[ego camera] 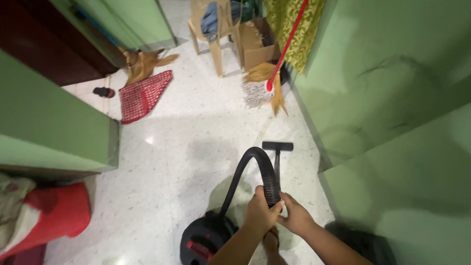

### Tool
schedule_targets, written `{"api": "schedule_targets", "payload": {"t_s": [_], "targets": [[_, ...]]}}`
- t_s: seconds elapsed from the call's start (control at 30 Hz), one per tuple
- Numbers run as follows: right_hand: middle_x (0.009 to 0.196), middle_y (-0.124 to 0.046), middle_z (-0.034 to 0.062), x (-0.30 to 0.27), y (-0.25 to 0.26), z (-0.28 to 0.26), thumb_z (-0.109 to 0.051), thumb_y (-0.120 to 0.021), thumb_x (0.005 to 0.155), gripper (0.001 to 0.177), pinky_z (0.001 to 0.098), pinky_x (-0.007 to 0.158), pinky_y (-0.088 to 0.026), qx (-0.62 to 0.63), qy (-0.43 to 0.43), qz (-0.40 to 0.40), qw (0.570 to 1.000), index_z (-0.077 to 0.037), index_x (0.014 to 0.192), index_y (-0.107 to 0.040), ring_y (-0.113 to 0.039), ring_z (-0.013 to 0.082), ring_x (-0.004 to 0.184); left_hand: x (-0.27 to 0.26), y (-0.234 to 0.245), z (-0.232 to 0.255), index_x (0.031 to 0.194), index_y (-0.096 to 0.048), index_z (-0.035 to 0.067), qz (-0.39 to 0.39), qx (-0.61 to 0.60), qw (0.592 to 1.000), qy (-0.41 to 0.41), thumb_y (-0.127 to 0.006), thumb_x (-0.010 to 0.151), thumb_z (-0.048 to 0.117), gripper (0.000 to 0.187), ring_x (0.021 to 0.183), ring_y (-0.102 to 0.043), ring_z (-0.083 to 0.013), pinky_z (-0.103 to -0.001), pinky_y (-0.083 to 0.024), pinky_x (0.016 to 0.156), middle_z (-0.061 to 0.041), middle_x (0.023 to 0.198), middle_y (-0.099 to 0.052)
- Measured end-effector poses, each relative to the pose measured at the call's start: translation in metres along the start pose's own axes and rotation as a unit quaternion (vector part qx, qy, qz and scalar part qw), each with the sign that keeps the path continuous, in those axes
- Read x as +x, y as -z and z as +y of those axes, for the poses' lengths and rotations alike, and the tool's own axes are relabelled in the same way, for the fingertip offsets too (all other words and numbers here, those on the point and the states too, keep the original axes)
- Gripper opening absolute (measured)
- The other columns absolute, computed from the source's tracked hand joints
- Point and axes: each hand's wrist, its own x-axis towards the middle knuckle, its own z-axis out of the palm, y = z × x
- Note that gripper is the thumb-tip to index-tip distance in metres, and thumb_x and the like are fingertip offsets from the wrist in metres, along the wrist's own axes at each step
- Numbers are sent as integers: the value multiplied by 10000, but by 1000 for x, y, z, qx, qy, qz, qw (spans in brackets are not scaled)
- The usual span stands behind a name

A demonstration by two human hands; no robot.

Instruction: The person vacuums the tiled floor by moving the nozzle of a canister vacuum cleaner back and forth across the surface.

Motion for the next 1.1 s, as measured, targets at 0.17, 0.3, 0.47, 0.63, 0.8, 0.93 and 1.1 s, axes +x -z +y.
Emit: {"api": "schedule_targets", "payload": {"t_s": [0.17,0.3,0.47,0.63,0.8,0.93,1.1], "targets": [[1199,-732,82,-33,-48,-43,-159,-821,751,748,340,909,-575,145,-13,-40,988,-134,1424,-496,-721,208,1068,-67,44,1,1124,-549,48,55,29,998,-29,-796,792,307,489,870,-737,-353,-446,-566,771,-159,913,-736],[1069,-774,84,-70,-77,-61,-152,-845,728,580,334,877,-583,125,-17,-35,991,-107,1265,-630,-745,184,977,-117,75,10,1127,-547,49,56,83,995,-7,-792,793,375,528,873,-733,-360,-449,-564,767,-163,904,-741],[896,-790,68,-109,-95,-63,-149,-862,714,344,329,785,-583,135,-40,-55,988,-65,1028,-750,-738,171,835,-161,95,27,1108,-576,45,37,80,996,-6,-798,776,441,562,845,-757,-319,-423,-586,765,-145,915,-751],[807,-786,81,-122,-98,-43,-130,-836,739,249,324,706,-579,156,-54,-84,983,-36,960,-773,-719,148,749,-169,87,34,1164,-546,26,26,96,995,-27,-820,764,432,633,857,-737,-359,-442,-570,763,-175,921,-730],[956,-792,50,-103,-83,-11,-103,-857,727,451,286,780,-596,202,8,-73,977,-44,1124,-652,-737,96,872,-142,58,22,1105,-543,12,4,81,996,-37,-839,775,425,606,845,-722,-393,-463,-564,758,-208,909,-712],[1105,-755,84,-60,-65,16,-65,-821,743,534,316,846,-600,280,17,-105,954,-43,1234,-612,-722,117,999,-94,29,11,1090,-518,15,-19,86,996,-29,-828,783,391,576,884,-711,-384,-460,-556,790,-210,931,-711],[1136,-745,71,-1,-30,21,-155,-808,748,615,343,852,-599,156,-1,-51,986,-121,1314,-570,-739,210,1020,-7,-5,-10,1148,-465,8,-6,104,995,3,-828,806,333,596,932,-692,-404,-464,-546,822,-234,1000,-672]]}}
